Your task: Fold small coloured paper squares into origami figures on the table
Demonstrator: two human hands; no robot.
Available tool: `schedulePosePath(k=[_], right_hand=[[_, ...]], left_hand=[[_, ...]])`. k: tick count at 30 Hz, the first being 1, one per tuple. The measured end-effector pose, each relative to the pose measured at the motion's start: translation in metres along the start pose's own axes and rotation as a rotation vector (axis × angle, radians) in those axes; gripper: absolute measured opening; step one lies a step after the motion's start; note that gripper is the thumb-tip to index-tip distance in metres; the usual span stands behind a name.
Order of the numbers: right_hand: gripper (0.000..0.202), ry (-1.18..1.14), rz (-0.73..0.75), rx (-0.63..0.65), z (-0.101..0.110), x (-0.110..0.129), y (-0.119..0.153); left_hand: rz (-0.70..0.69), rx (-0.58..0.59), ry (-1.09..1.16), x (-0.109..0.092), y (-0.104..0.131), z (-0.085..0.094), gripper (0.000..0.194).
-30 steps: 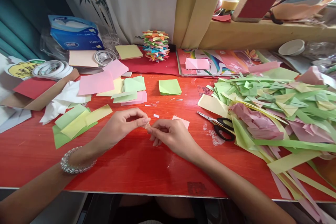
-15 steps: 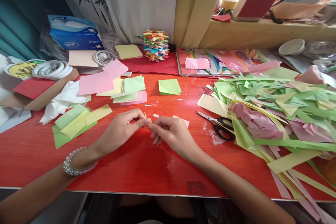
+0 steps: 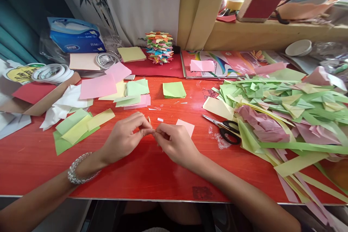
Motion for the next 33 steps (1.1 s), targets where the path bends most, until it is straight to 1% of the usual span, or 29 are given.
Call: schedulePosePath(k=[2,3,5,7,8,9,11,12,14,17,18,19,20,23,24,25,26,27,29,30,31,33], right_hand=[[0.024,0.103,0.053,-0.051,0.003,0.003,-0.002],[0.023,0.132,0.067,-0.061,0.007,0.004,-0.004],[0.02,0.175,0.061,-0.046,0.017,0.002,-0.008],[0.016,0.29,0.026,-0.059,0.033,-0.003,-0.012],[0.017,0.38,-0.002,-0.059,0.04,-0.006,-0.014],[0.024,0.473,-0.035,-0.056,0.047,-0.011,-0.015],[0.037,0.602,-0.102,-0.011,0.055,-0.022,-0.015],[0.039,0.626,-0.128,0.023,0.056,-0.028,-0.014],[0.032,0.597,-0.169,0.086,0.054,-0.038,-0.013],[0.021,0.485,-0.203,0.14,0.048,-0.046,-0.014],[0.02,0.456,-0.208,0.153,0.046,-0.047,-0.014],[0.019,0.439,-0.212,0.161,0.044,-0.047,-0.014],[0.019,0.434,-0.216,0.157,0.043,-0.046,-0.014],[0.02,0.498,-0.238,0.066,0.044,-0.045,-0.014],[0.021,0.532,-0.236,0.03,0.044,-0.045,-0.014],[0.021,0.565,-0.229,0.004,0.044,-0.045,-0.014],[0.02,0.589,-0.217,-0.009,0.043,-0.046,-0.014],[0.018,0.6,-0.205,-0.01,0.042,-0.047,-0.015],[0.017,0.572,-0.191,-0.01,0.04,-0.047,-0.016],[0.018,0.528,-0.193,-0.02,0.041,-0.046,-0.016],[0.02,0.457,-0.197,-0.034,0.041,-0.044,-0.016],[0.024,0.247,-0.195,-0.065,0.044,-0.038,-0.016]], left_hand=[[-0.067,-0.006,-0.079,-0.005,-0.001,0.006,0.016],[-0.063,0.004,-0.09,-0.006,-0.003,0.011,0.016],[0.002,0.014,-0.079,-0.003,-0.006,0.026,0.016],[0.053,0.015,-0.096,0.002,-0.008,0.044,0.019],[0.063,0.064,-0.101,0.005,-0.009,0.049,0.021],[0.077,0.139,-0.105,0.008,-0.008,0.051,0.024],[0.126,0.245,-0.134,0.017,-0.005,0.05,0.023],[0.153,0.285,-0.16,0.021,-0.003,0.046,0.022],[0.185,0.335,-0.217,0.028,0.001,0.038,0.019],[0.161,0.365,-0.276,0.03,0.007,0.028,0.019],[0.15,0.342,-0.291,0.028,0.007,0.029,0.019],[0.144,0.292,-0.308,0.026,0.007,0.033,0.019],[0.14,0.217,-0.327,0.023,0.006,0.04,0.019],[0.12,-0.112,-0.401,0.007,0.001,0.072,0.017],[0.105,-0.192,-0.425,0.0,-0.002,0.08,0.016],[0.09,-0.223,-0.444,-0.005,-0.005,0.084,0.016],[0.075,-0.208,-0.456,-0.009,-0.01,0.084,0.015],[0.059,-0.149,-0.461,-0.013,-0.015,0.08,0.015],[0.025,0.007,-0.454,-0.016,-0.027,0.064,0.017],[0.012,0.076,-0.443,-0.018,-0.032,0.055,0.018],[0.007,0.117,-0.419,-0.018,-0.038,0.046,0.019],[0.018,0.189,-0.315,-0.018,-0.048,0.029,0.018]])
Point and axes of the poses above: each hand's wrist, its own y-axis away from the middle knuckle, its own z-axis out of the back of the hand, x = y × z, the point moved 5 cm from there along -y, towards the middle knuckle, and after that the axes turned 4 degrees about -z, right-handed, at the moved point
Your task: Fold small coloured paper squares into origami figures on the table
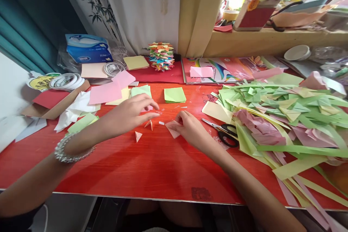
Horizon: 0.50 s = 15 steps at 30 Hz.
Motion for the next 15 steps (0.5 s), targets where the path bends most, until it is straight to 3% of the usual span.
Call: schedulePosePath(k=[4,7,10,15], right_hand=[[0.028,-0.519,-0.003,0.033,0.007,0.013,0.004],[0.03,-0.796,-0.046,0.068,0.008,0.016,0.005],[0.03,-0.871,-0.058,0.082,0.009,0.017,0.005],[0.019,-0.787,0.002,0.077,0.009,0.02,0.006]], left_hand=[[0.005,0.143,0.402,-0.007,-0.013,-0.026,0.019],[0.06,0.057,0.661,-0.004,-0.014,-0.033,0.017],[0.156,-0.066,0.813,0.004,-0.009,-0.034,0.021],[0.228,-0.115,0.808,0.012,0.0,-0.035,0.022]])
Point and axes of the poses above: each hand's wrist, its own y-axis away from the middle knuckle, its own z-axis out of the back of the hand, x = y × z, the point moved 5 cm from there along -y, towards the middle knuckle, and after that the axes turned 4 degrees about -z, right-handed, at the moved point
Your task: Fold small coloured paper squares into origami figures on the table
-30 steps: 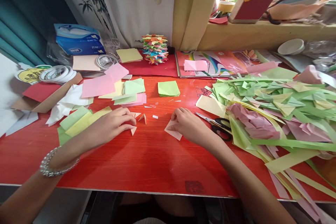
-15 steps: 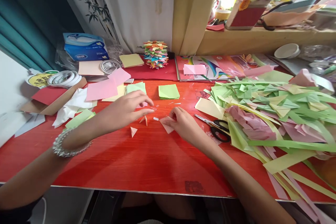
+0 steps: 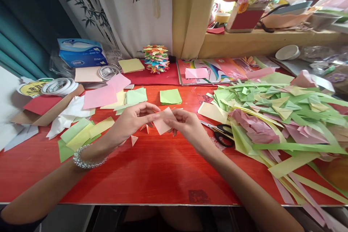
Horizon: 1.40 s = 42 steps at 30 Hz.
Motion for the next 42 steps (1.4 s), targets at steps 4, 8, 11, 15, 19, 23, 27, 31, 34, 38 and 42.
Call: schedulePosePath(k=[4,8,11,15,19,23,27,31,34,38,42], right_hand=[[0.027,-0.085,-0.04,-0.015,-0.001,-0.002,0.001],[0.016,-0.041,-0.057,-0.044,0.0,0.002,0.003],[0.015,-0.027,-0.092,0.002,-0.001,0.001,0.003],[0.02,-0.233,-0.131,-0.009,0.004,-0.004,0.002],[0.016,-0.418,-0.109,-0.043,0.008,-0.005,0.003],[0.017,-0.361,-0.039,-0.05,0.006,0.0,0.006],[0.025,-0.213,0.038,-0.125,0.006,0.003,0.008],[0.03,0.019,0.122,-0.149,0.001,0.007,0.012],[0.035,0.059,0.123,-0.177,0.0,0.006,0.012],[0.029,-0.138,0.037,-0.092,-0.003,-0.002,0.008],[0.015,-0.257,0.021,-0.056,-0.008,-0.005,0.006]], left_hand=[[-0.012,-0.085,0.115,0.002,0.003,0.002,0.017],[0.033,-0.077,0.145,0.006,0.005,-0.001,0.017],[-0.014,-0.064,0.128,0.005,0.007,-0.003,0.017],[-0.076,-0.108,0.17,0.007,0.009,-0.002,0.019],[-0.224,-0.087,0.042,0.006,0.011,-0.001,0.025],[-0.395,-0.04,-0.164,-0.004,0.014,-0.002,0.032],[-0.392,0.032,-0.291,-0.013,0.016,-0.007,0.033],[-0.226,-0.041,-0.196,-0.008,0.016,-0.006,0.027],[-0.146,-0.095,-0.148,-0.002,0.016,-0.008,0.022],[-0.11,-0.175,-0.054,0.002,0.017,-0.009,0.019],[-0.094,-0.161,-0.03,0.0,0.018,-0.01,0.02]])
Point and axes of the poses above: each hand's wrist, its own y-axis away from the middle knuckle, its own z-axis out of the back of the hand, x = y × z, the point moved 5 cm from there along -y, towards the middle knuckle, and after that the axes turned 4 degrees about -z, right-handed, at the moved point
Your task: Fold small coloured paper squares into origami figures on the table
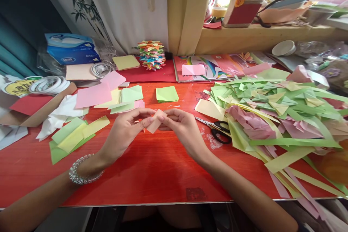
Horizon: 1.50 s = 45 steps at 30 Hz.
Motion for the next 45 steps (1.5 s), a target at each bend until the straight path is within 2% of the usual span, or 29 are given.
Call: schedulePosePath(k=[3,8,16,33,40,45], right_hand=[[0.013,-0.021,0.031,-0.011,-0.0017,-0.0001,0.0013],[0.013,-0.016,0.034,-0.055,-0.0001,-0.0013,0.0023],[0.013,0.045,0.103,-0.108,0.0007,0.0025,0.0044],[0.018,0.073,0.041,-0.056,-0.002,0.0006,0.0051],[0.02,0.136,0.013,-0.03,-0.0063,-0.0014,0.007],[0.02,0.143,0.017,-0.039,-0.0023,-0.0004,0.0043]], left_hand=[[0.002,0.014,0.013,-0.0002,0.0007,-0.0008,0.02],[0.027,-0.061,0.05,0.0058,0.0021,0.0016,0.019],[0.036,-0.014,0.084,0.0057,0.0023,-0.0021,0.022],[0.039,-0.013,-0.013,0.0047,-0.0006,0.0009,0.02],[-0.021,-0.032,-0.077,0.0008,0.0006,0.0032,0.022],[0.045,0.085,-0.111,0.0045,-0.0025,0.0025,0.02]])
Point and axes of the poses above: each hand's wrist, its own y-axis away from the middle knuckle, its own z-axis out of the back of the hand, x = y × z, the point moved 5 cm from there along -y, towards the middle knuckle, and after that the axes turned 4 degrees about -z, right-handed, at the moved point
